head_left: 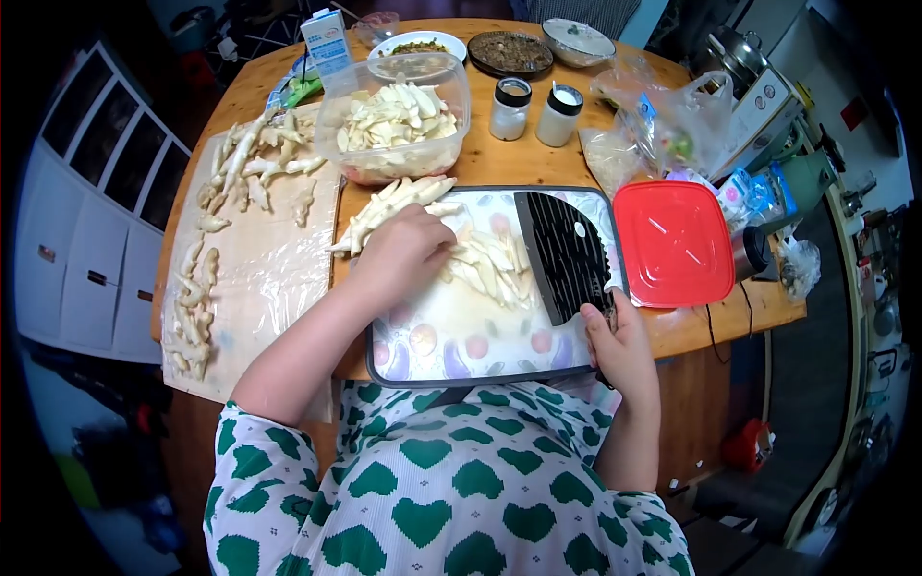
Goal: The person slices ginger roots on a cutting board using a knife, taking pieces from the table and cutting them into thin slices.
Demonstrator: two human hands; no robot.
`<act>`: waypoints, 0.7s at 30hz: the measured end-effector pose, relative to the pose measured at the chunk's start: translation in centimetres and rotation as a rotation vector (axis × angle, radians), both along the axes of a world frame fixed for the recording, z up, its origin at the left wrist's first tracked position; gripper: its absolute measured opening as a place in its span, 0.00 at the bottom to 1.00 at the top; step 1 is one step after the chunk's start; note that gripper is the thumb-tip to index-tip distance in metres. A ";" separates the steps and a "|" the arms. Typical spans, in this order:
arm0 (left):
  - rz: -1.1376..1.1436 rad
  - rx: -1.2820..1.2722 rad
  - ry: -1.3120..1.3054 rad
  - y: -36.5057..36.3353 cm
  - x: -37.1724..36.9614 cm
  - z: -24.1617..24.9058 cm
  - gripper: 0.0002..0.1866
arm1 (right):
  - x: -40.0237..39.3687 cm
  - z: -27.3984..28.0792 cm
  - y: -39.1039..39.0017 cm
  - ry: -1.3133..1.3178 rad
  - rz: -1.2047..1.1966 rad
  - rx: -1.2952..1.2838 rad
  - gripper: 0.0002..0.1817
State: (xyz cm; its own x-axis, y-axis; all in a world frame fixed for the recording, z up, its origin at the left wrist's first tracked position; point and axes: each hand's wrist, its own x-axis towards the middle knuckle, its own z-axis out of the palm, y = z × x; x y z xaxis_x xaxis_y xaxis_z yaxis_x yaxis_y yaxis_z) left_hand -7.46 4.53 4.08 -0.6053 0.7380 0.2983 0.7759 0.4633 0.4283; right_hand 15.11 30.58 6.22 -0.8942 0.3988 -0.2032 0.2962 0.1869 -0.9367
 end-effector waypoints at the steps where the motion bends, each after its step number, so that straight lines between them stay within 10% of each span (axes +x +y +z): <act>1: 0.021 0.060 -0.013 -0.3 0.1 -0.2 0.08 | 0.1 0.1 -0.1 -0.011 -0.002 0.005 0.12; 5: 0.266 0.207 -0.739 -0.4 1.7 3.0 0.12 | 0.2 -0.5 -0.5 0.030 0.006 0.042 0.11; 8: 0.219 0.368 -0.819 -1.1 1.5 2.2 0.16 | 0.0 0.1 -0.7 0.037 0.000 0.022 0.10; 21: 0.185 0.158 -0.372 -2.5 -0.2 1.7 0.13 | -0.6 2.1 -1.9 -0.005 0.159 0.379 0.12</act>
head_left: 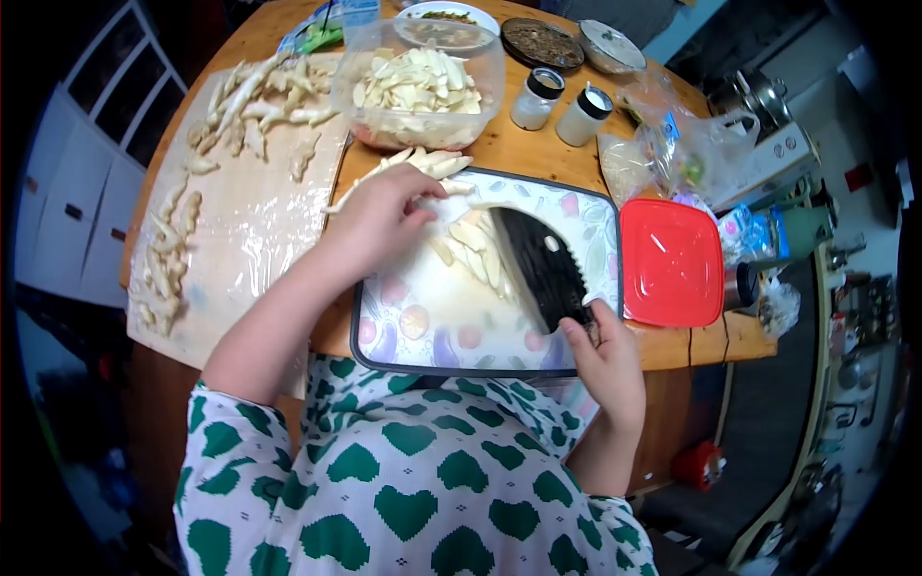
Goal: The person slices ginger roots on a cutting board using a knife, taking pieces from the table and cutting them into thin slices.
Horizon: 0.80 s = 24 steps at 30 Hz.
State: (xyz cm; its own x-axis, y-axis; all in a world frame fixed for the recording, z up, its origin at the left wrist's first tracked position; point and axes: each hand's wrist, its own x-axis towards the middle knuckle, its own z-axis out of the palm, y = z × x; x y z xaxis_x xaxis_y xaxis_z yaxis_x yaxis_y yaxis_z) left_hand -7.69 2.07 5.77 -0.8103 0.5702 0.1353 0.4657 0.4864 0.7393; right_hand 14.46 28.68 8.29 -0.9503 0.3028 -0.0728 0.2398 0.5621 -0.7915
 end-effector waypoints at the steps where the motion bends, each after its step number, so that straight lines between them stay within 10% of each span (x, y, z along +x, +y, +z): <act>1: 0.031 -0.020 0.008 -0.5 -0.3 0.1 0.12 | -0.2 0.7 -0.6 -0.014 0.058 0.110 0.13; 14: 0.050 -0.398 0.571 -0.3 -0.8 -3.1 0.18 | -4.3 2.1 -6.6 -0.139 0.249 0.558 0.13; 24: 0.163 -0.141 0.382 -1.6 -2.2 -2.4 0.25 | -4.3 2.5 -3.9 -0.209 0.069 0.501 0.14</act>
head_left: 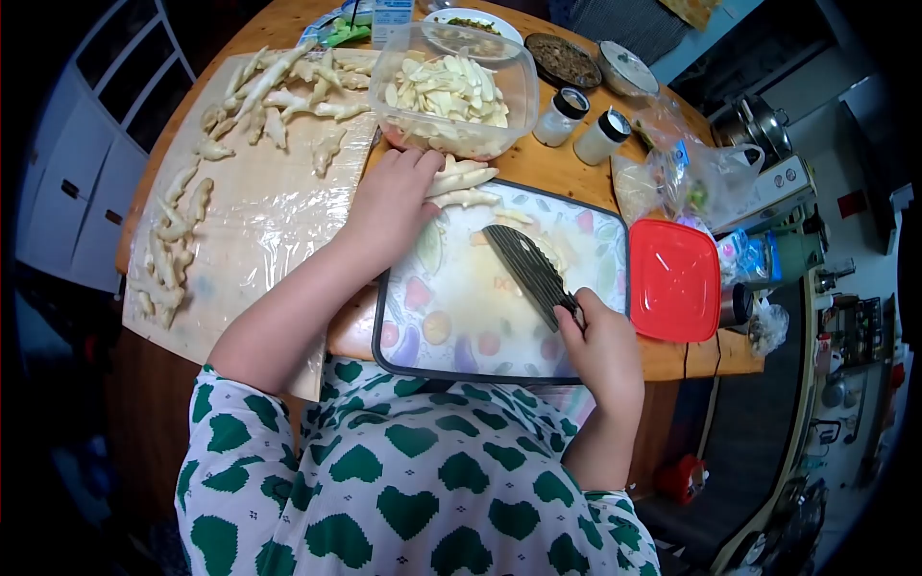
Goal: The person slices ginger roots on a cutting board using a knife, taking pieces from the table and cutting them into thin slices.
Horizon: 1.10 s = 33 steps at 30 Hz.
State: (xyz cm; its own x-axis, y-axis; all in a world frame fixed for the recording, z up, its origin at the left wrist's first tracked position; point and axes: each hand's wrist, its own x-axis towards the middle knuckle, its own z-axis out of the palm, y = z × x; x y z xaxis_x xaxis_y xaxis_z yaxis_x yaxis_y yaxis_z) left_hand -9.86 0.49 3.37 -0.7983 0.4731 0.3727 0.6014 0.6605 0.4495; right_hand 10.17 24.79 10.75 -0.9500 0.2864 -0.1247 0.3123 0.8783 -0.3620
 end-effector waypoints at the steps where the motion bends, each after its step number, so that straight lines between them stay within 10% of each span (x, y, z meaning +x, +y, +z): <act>1: -0.016 0.016 -0.052 -0.2 -0.2 0.2 0.24 | 0.1 0.1 0.2 0.002 -0.004 -0.044 0.14; 11: -0.070 0.501 -0.263 -2.6 1.3 2.3 0.18 | 2.4 -1.5 3.3 0.182 -0.083 -0.355 0.14; 17: -0.037 0.910 -0.904 -5.9 3.6 2.0 0.15 | 3.5 -0.8 3.6 0.237 -0.124 -0.470 0.13; 26: -0.157 0.717 -1.258 -9.0 4.6 -1.1 0.14 | 3.8 0.0 3.5 0.130 -0.012 -0.376 0.15; 30: -0.020 0.273 -0.907 -7.5 5.7 -0.1 0.14 | 3.3 0.4 3.0 0.110 -0.016 -0.341 0.16; 33: -0.105 -0.085 0.058 -5.0 6.8 1.3 0.18 | 2.9 0.6 2.9 0.102 -0.003 -0.296 0.16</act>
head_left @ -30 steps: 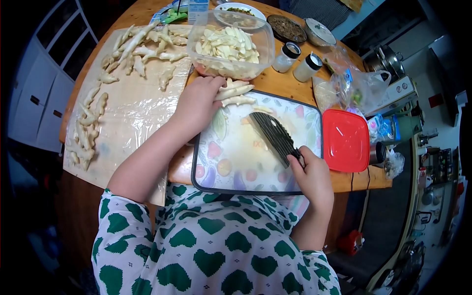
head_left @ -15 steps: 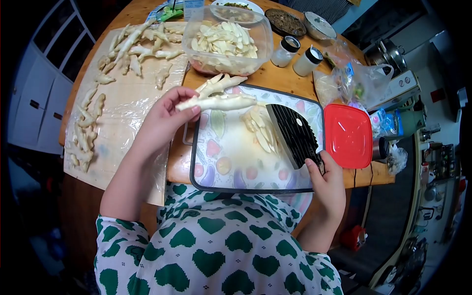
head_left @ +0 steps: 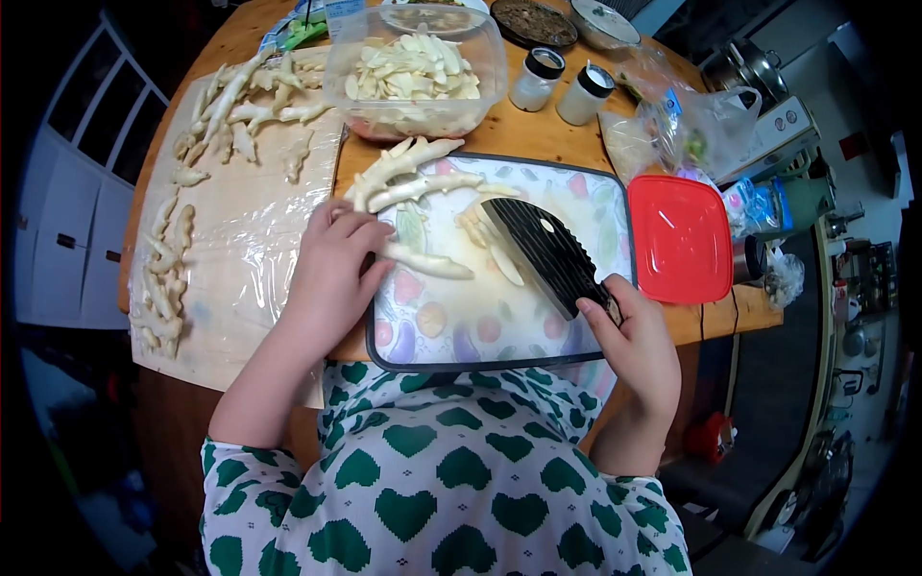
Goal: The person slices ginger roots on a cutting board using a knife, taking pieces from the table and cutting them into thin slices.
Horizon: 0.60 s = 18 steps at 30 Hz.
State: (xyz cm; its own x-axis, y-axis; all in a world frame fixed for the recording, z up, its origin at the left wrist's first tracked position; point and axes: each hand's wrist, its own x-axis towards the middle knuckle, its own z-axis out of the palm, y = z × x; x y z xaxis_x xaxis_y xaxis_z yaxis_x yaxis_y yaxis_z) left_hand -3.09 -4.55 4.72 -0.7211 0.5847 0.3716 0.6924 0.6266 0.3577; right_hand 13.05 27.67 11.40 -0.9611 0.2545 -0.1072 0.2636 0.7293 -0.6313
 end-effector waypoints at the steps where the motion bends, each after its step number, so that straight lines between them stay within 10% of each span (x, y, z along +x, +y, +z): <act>1: 0.025 0.052 -0.016 0.8 0.3 0.5 0.21 | 0.0 0.2 -0.1 -0.008 0.008 0.019 0.16; 18: -0.431 0.112 0.007 6.0 -1.3 -3.5 0.12 | -2.4 0.4 -1.8 -0.173 0.101 0.279 0.13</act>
State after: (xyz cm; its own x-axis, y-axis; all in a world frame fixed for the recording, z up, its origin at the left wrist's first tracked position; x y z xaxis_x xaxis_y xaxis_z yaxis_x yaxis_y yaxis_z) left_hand -4.34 1.44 1.19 -0.4173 0.7876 0.4534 0.8846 0.2377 0.4012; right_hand 10.61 25.86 11.79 -0.9566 0.2015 -0.2106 0.2670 0.8955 -0.3560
